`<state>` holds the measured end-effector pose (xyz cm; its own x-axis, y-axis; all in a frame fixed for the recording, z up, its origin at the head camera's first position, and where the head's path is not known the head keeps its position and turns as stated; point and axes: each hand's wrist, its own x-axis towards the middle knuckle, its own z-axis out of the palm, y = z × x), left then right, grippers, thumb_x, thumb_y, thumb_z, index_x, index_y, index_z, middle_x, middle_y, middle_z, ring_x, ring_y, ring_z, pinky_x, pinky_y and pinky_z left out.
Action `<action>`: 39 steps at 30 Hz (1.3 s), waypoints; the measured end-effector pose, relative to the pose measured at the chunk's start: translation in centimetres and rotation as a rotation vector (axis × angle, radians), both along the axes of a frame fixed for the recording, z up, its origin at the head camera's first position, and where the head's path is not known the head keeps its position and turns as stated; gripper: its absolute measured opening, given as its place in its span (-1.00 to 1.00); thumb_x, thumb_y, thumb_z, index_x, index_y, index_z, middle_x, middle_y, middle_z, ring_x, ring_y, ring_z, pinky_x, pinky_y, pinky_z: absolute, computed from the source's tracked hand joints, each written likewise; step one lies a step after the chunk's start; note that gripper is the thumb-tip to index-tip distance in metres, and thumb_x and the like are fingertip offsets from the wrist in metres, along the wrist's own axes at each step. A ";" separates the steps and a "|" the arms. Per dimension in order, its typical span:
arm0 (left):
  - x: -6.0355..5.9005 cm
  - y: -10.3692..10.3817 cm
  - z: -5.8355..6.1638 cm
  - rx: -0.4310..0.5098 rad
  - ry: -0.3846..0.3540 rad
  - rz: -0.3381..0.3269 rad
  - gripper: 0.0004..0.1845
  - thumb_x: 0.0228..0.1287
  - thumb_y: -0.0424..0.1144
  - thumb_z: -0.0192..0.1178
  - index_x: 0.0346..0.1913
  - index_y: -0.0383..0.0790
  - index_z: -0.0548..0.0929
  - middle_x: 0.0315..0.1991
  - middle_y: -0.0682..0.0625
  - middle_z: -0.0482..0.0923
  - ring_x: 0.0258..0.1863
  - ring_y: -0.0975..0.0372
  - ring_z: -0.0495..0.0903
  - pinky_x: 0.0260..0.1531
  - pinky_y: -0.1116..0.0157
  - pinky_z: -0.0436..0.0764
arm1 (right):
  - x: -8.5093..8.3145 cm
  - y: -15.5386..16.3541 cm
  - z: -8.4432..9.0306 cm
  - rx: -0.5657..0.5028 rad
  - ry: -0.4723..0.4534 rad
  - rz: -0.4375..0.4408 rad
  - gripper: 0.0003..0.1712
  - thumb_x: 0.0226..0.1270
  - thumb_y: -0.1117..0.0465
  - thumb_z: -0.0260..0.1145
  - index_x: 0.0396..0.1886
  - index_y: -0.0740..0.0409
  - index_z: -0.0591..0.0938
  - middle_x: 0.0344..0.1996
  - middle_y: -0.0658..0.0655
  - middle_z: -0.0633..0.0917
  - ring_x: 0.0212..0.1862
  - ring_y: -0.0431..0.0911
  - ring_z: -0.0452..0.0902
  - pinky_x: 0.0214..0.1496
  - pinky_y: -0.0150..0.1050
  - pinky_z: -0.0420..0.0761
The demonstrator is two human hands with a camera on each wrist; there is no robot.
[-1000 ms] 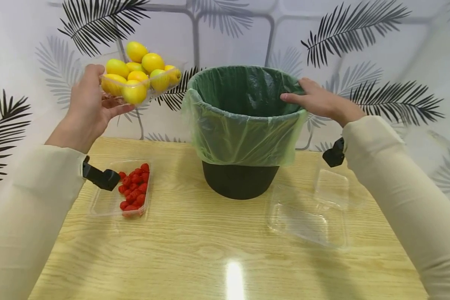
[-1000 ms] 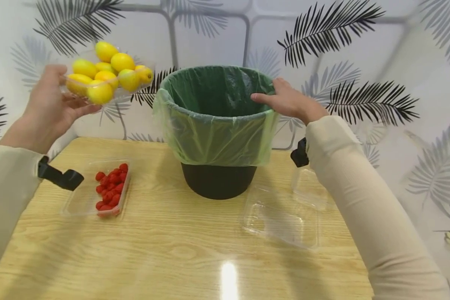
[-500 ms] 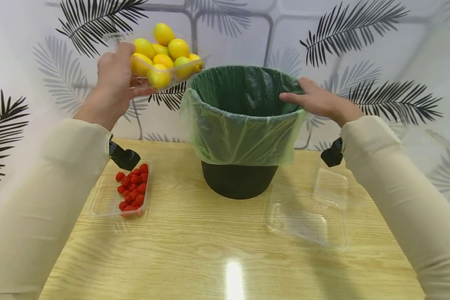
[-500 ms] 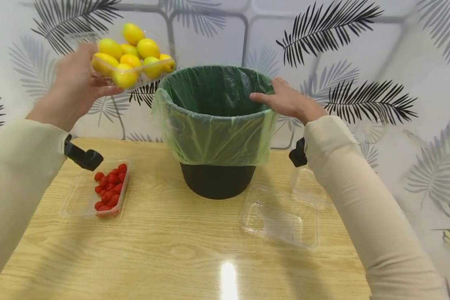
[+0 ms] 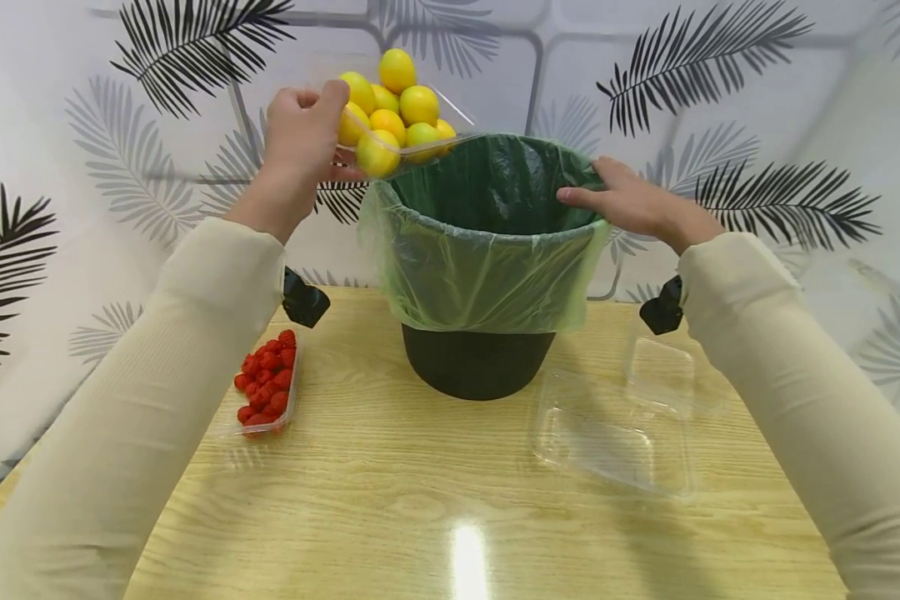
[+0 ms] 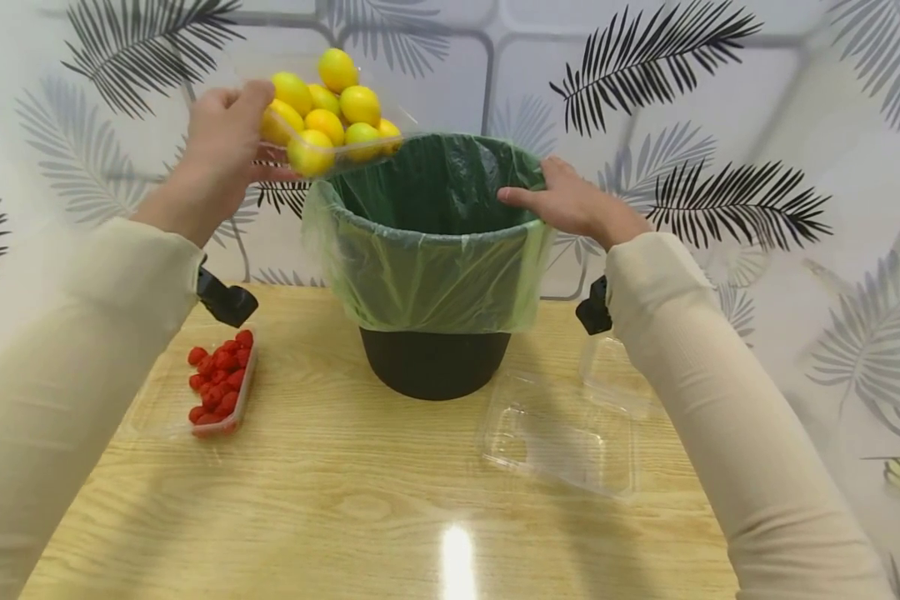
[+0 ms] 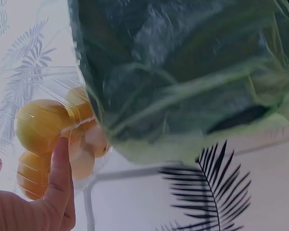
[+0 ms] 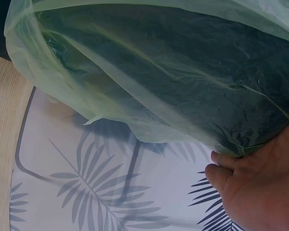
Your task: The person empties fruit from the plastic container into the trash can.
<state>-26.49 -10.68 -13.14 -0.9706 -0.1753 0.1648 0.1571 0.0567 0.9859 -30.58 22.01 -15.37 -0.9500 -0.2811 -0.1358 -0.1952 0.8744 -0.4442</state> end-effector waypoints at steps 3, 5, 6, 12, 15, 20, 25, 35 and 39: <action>-0.2 1.0 0.1 -0.037 -0.017 0.015 -0.49 0.39 0.05 -0.02 0.25 -0.15 0.21 0.03 -0.06 0.39 -0.51 0.24 0.56 -0.54 0.40 0.67 | 0.0 0.0 0.0 -0.003 -0.004 -0.004 0.10 0.39 -0.38 -0.18 0.46 0.19 -0.52 0.48 0.21 -0.48 0.50 0.12 -0.60 0.51 0.15 -0.35; -0.4 1.6 0.2 -0.071 -0.032 0.021 -0.42 0.38 0.06 -0.02 0.32 -0.12 0.17 0.14 -0.08 0.37 -0.46 0.24 0.57 -0.51 0.39 0.68 | 0.0 -0.1 -0.1 -0.005 -0.008 -0.008 0.10 0.39 -0.38 -0.19 0.46 0.18 -0.52 0.48 0.21 -0.48 0.50 0.12 -0.60 0.51 0.15 -0.35; -0.5 1.9 0.2 -0.091 -0.040 0.026 -0.40 0.37 0.08 -0.03 0.35 -0.11 0.15 0.19 -0.08 0.35 -0.43 0.23 0.58 -0.49 0.38 0.68 | 0.0 -0.1 -0.1 -0.006 -0.008 -0.009 0.10 0.39 -0.38 -0.19 0.46 0.18 -0.51 0.48 0.21 -0.48 0.50 0.12 -0.60 0.51 0.15 -0.35; -1.1 3.4 0.1 -0.296 -0.031 0.076 -0.35 0.37 0.13 -0.07 0.40 -0.09 0.12 0.32 -0.05 0.23 -0.15 0.23 0.52 -0.45 0.40 0.68 | 0.0 -0.2 -0.2 -0.007 -0.005 -0.012 0.10 0.39 -0.38 -0.18 0.46 0.19 -0.51 0.48 0.21 -0.48 0.50 0.12 -0.60 0.51 0.14 -0.35; -1.2 4.0 -0.2 -0.378 -0.021 0.093 -0.34 0.36 0.14 -0.08 0.40 -0.09 0.13 0.33 -0.06 0.19 0.00 0.21 0.46 -0.42 0.38 0.69 | 0.0 -0.2 -0.3 -0.005 -0.003 -0.011 0.10 0.39 -0.38 -0.19 0.46 0.19 -0.50 0.48 0.21 -0.47 0.51 0.12 -0.59 0.51 0.14 -0.35; -1.1 4.7 -0.6 -0.488 0.011 0.104 -0.36 0.34 0.15 -0.09 0.35 -0.11 0.18 0.27 -0.10 0.24 0.11 0.19 0.37 -0.19 0.41 0.64 | -0.1 -0.2 -0.3 0.000 0.003 -0.007 0.10 0.39 -0.38 -0.19 0.47 0.21 -0.49 0.48 0.23 -0.45 0.51 0.15 -0.57 0.51 0.13 -0.35; -1.0 5.0 -0.7 -0.527 0.025 0.103 -0.36 0.34 0.17 -0.10 0.36 -0.11 0.17 0.24 -0.11 0.26 0.08 0.19 0.35 -0.20 0.42 0.62 | -0.1 -0.2 -0.1 -0.005 0.004 -0.005 0.10 0.39 -0.38 -0.19 0.46 0.21 -0.50 0.48 0.23 -0.45 0.51 0.14 -0.56 0.52 0.13 -0.35; -0.8 5.3 -1.1 -0.590 0.062 0.074 -0.31 0.35 0.17 -0.07 0.43 -0.06 0.13 0.31 -0.10 0.21 0.05 0.17 0.35 0.09 0.32 0.46 | 0.1 -0.2 -0.1 -0.014 0.010 -0.004 0.09 0.40 -0.37 -0.19 0.46 0.21 -0.50 0.49 0.23 -0.45 0.51 0.14 -0.56 0.52 0.13 -0.33; -0.7 5.4 -1.1 -0.611 0.084 0.067 -0.32 0.35 0.15 -0.06 0.44 -0.04 0.14 0.32 -0.10 0.22 0.04 0.17 0.35 0.09 0.32 0.46 | 0.1 0.0 -0.2 -0.015 0.016 -0.002 0.09 0.40 -0.36 -0.19 0.46 0.22 -0.50 0.49 0.24 -0.45 0.51 0.14 -0.56 0.52 0.13 -0.33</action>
